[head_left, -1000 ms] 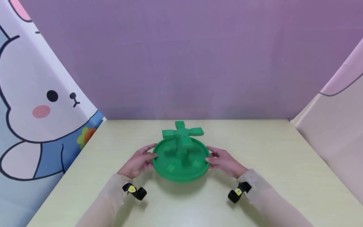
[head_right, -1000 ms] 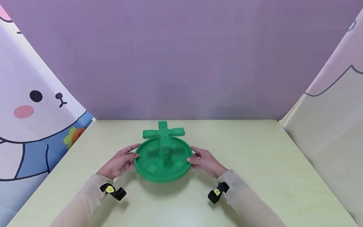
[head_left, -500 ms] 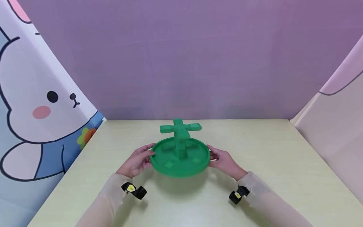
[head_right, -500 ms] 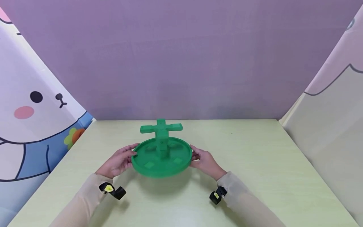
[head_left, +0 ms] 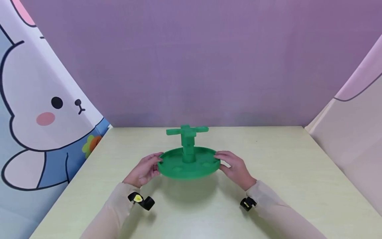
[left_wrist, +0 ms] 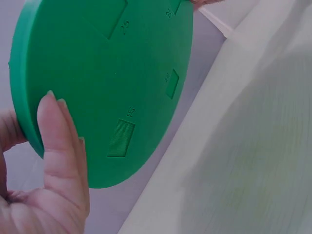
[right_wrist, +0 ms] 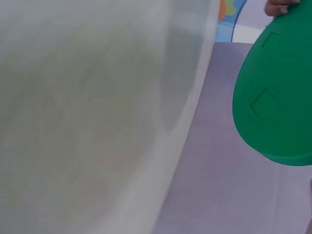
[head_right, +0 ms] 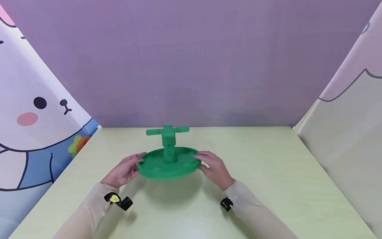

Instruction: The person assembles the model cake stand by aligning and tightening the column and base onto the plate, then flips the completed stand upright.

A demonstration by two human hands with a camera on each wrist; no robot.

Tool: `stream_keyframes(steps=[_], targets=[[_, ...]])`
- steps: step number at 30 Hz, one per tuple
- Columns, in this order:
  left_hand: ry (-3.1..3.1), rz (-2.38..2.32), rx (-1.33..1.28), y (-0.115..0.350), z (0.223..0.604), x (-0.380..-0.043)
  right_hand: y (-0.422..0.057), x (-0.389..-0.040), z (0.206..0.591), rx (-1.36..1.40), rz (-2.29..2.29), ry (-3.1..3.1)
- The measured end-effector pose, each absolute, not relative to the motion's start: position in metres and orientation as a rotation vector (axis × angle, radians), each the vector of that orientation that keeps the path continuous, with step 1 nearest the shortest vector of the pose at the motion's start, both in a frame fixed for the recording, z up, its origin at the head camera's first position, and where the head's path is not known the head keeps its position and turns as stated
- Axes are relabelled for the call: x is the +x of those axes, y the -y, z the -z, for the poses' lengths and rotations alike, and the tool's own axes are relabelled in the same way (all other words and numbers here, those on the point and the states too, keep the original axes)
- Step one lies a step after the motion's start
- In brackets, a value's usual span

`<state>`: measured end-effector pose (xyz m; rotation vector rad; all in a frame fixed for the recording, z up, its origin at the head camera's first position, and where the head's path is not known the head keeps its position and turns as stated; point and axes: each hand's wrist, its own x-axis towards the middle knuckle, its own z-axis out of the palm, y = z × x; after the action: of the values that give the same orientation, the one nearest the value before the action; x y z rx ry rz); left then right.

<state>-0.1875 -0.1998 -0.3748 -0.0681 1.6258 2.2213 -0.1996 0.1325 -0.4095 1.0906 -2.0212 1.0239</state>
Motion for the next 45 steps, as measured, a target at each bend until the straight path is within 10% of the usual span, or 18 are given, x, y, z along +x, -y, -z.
stream_keyframes(steps=[9, 23, 45], targets=[[-1.656, -2.18, -0.048, 0.196, 0.375, -0.187, -0.127, -0.202, 0.405, 1.161, -0.883, 1.826], [-2.241, -2.102, 0.249, 0.185, 0.384, -0.19, -0.134, -0.186, 0.379, 0.392, -1.828, 2.204], [-2.195, -2.197, 0.704, 0.182, 0.391, -0.184, -0.136, -0.185, 0.376, 0.384, -2.146, 2.298]])
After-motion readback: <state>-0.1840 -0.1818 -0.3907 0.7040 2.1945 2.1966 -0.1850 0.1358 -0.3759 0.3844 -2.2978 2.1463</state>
